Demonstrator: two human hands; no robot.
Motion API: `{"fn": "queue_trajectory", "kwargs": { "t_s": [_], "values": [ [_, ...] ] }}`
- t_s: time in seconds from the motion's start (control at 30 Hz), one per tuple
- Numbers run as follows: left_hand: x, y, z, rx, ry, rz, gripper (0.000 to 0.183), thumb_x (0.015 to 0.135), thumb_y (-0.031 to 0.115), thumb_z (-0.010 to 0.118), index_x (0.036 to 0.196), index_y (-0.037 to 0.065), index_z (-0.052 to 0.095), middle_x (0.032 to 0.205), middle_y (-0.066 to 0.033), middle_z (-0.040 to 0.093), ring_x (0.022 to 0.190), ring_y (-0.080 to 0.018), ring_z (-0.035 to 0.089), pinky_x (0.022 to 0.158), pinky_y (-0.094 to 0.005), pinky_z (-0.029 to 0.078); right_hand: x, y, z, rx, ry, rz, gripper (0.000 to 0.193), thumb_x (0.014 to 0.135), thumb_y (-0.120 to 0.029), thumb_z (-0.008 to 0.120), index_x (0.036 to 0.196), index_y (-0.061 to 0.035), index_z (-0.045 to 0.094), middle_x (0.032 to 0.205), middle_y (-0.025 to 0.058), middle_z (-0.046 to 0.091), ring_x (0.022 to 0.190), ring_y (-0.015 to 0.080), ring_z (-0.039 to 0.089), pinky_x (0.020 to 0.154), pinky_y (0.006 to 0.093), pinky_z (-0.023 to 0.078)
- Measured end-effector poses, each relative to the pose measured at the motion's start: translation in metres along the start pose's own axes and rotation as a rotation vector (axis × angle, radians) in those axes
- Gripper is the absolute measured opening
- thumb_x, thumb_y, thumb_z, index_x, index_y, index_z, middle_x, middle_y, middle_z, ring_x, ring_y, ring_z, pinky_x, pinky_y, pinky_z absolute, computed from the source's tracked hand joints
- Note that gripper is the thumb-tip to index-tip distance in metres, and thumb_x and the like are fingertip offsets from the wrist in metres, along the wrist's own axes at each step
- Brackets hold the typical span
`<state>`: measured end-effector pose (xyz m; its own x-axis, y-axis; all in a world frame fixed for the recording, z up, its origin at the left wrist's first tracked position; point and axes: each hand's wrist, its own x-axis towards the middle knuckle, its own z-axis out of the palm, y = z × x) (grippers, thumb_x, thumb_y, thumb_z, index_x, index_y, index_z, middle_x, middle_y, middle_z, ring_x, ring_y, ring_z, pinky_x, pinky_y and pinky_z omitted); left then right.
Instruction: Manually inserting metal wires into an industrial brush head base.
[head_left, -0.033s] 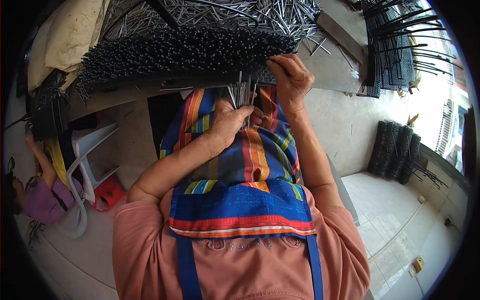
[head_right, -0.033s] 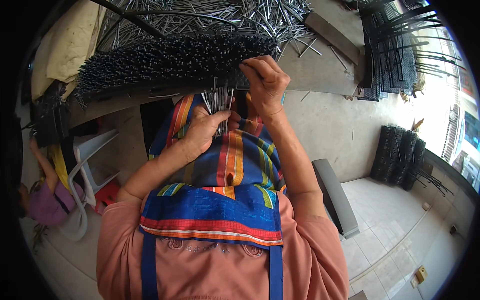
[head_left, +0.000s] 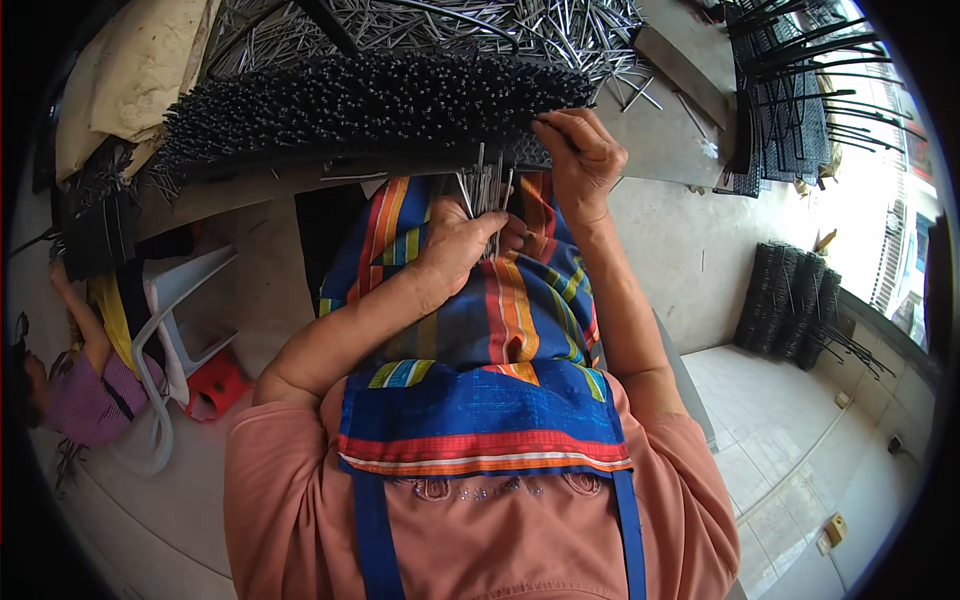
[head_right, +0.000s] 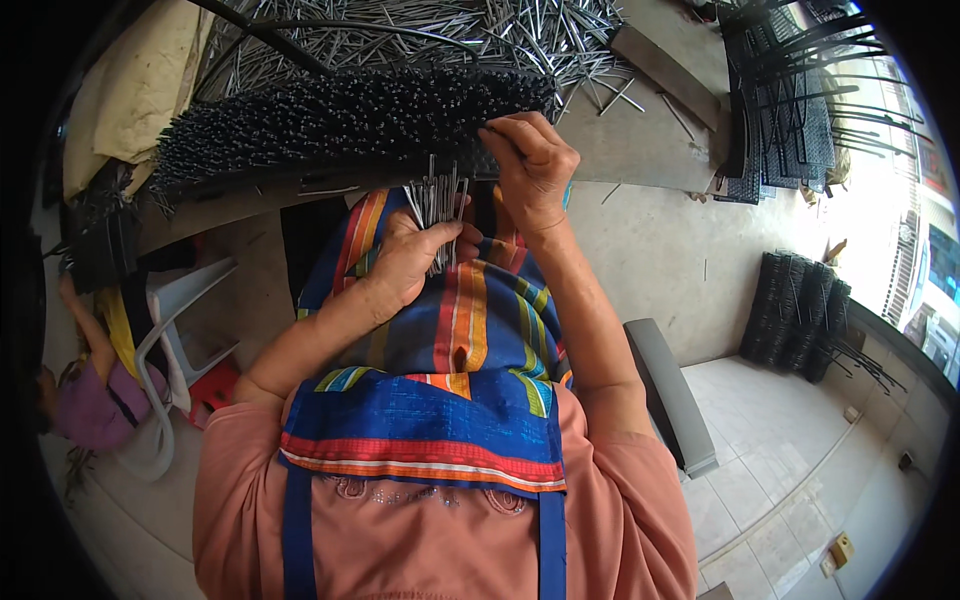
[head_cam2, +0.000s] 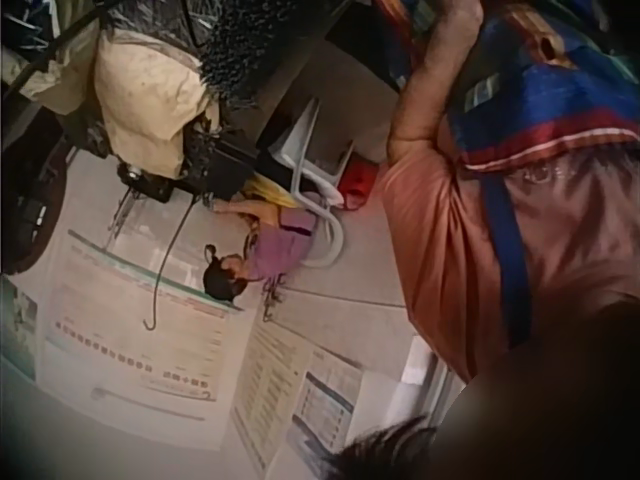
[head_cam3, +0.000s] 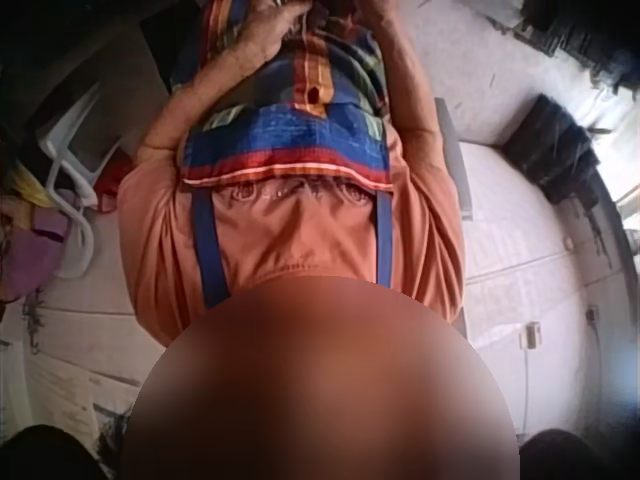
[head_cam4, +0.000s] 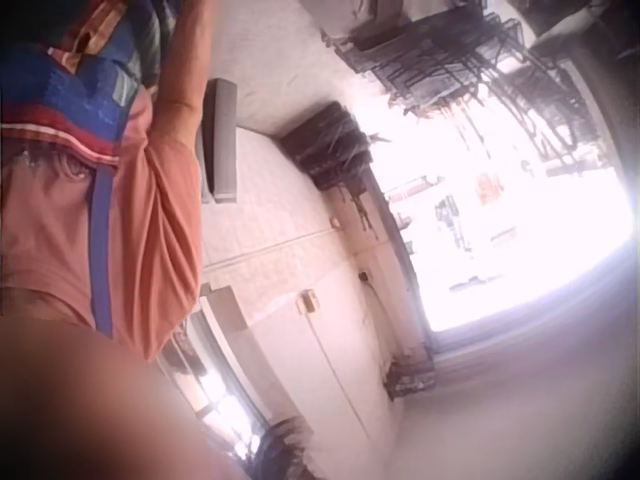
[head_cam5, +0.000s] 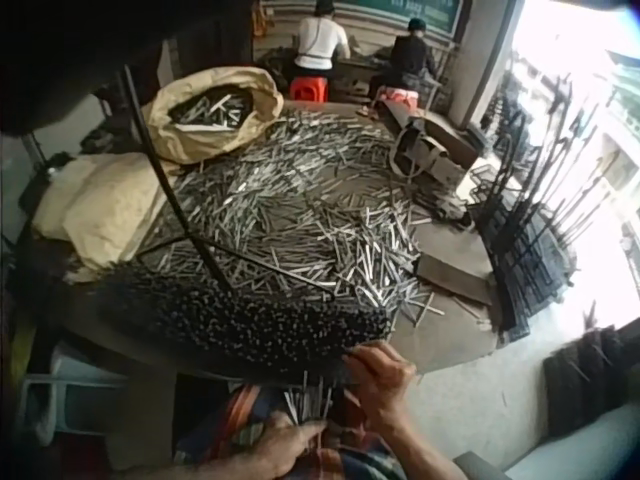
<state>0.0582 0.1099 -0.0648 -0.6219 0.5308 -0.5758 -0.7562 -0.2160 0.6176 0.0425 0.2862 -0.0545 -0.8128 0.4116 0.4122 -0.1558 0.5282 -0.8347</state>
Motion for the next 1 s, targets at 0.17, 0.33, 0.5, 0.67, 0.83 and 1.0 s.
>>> {"fn": "queue_trajectory", "kwargs": {
  "t_s": [0.17,0.33,0.5,0.67,0.83,1.0],
  "values": [
    [-0.005,0.004,-0.004,0.119,0.018,-0.134,0.022,0.087,-0.006,0.055,0.107,-0.002,0.063,0.084,-0.0132,0.070,0.072,-0.0193,0.069,0.063,-0.0295,0.058,0.007,-0.012,0.007,-0.338,-0.042,-0.068,0.012,0.073,0.000,0.076,0.085,-0.0022,0.073,0.073,0.0057,0.063,0.062,0.0140,0.060,0.057,0.0262,0.046],
    [-0.007,-0.005,-0.012,0.057,0.003,-0.071,0.024,0.084,-0.006,0.057,0.107,-0.002,0.063,0.087,-0.0133,0.071,0.075,-0.0209,0.070,0.064,-0.0291,0.058,0.003,-0.005,0.011,-0.287,-0.018,-0.045,0.014,0.073,-0.004,0.077,0.087,-0.0054,0.074,0.070,0.0063,0.060,0.058,0.0177,0.058,0.055,0.0287,0.045],
    [-0.005,0.005,-0.012,-0.019,0.057,-0.067,0.021,0.083,-0.006,0.058,0.103,-0.001,0.064,0.088,-0.0144,0.071,0.073,-0.0224,0.070,0.061,-0.0313,0.058,0.002,-0.003,0.010,-0.485,-0.092,-0.121,0.010,0.076,-0.012,0.074,0.086,-0.0118,0.072,0.074,0.0037,0.060,0.063,0.0259,0.062,0.055,0.0354,0.048],
    [-0.006,0.013,-0.010,-0.107,0.064,-0.103,0.019,0.082,-0.004,0.060,0.100,-0.001,0.065,0.086,-0.0155,0.071,0.070,-0.0236,0.070,0.057,-0.0319,0.057,-0.014,-0.003,-0.001,-0.478,-0.079,-0.120,0.005,0.077,-0.011,0.071,0.082,-0.0123,0.071,0.074,0.0047,0.060,0.063,0.0272,0.063,0.055,0.0358,0.048],
    [-0.005,0.009,-0.009,-0.150,0.000,-0.046,0.022,0.081,-0.006,0.058,0.102,-0.003,0.065,0.086,-0.0146,0.071,0.070,-0.0228,0.070,0.057,-0.0309,0.058,-0.031,-0.018,-0.008,-0.082,-0.354,0.409,0.005,0.078,-0.007,0.072,0.075,-0.0050,0.068,0.064,0.0030,0.061,0.054,0.0161,0.060,0.052,0.0300,0.047],
    [-0.009,0.011,-0.003,-0.040,-0.042,-0.014,0.026,0.081,-0.009,0.057,0.105,0.000,0.065,0.091,-0.0109,0.070,0.075,-0.0201,0.070,0.061,-0.0308,0.060,-0.044,-0.016,-0.010,0.534,-0.430,0.954,0.006,0.083,-0.004,0.071,0.079,-0.0010,0.067,0.062,-0.0010,0.059,0.048,0.0043,0.048,0.042,0.0212,0.034]
  ]
}}
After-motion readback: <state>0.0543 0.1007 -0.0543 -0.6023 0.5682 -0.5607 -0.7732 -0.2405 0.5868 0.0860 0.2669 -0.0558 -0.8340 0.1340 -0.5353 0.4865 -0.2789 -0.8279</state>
